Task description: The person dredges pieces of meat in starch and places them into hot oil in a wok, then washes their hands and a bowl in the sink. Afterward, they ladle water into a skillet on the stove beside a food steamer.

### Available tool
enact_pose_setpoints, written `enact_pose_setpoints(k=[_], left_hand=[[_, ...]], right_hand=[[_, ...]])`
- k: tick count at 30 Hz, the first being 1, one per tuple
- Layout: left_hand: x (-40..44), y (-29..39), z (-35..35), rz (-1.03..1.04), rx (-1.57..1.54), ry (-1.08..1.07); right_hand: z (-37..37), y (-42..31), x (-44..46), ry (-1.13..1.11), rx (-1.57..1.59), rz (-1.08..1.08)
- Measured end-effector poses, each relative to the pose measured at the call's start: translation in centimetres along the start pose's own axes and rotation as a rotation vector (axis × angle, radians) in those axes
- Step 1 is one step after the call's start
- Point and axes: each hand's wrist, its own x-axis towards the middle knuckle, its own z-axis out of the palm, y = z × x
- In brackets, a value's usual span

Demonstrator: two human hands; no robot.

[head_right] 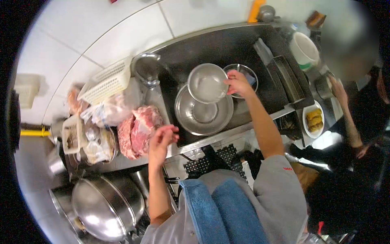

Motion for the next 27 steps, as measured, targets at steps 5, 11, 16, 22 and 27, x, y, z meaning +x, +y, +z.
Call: enact_pose_setpoints(k=[5,11,16,22,27], left_hand=[[10.2,1.6,1.1,0.024,-0.168,0.055],[19.6,2.6,2.0,0.032,-0.226,0.055],[21.5,5.0,2.6,0.098,-0.141,-0.033],[20.4,8.6,3.1,0.063,0.149,-0.007],[20.4,7.6,1.4,0.141,0.084,-0.013]], right_hand=[[-9.0,1.6,-6.3,0.239,-0.232,-0.120],[-9.3,4.1,-9.8,0.836,-0.681,-0.783],[-3.9,1.0,-6.9,0.910,-0.569,-0.921],[8.0,-0.8,4.3,0.458,-0.550,-0.946],[14.9,0.8,9.3,0.144,-0.884,-0.537]])
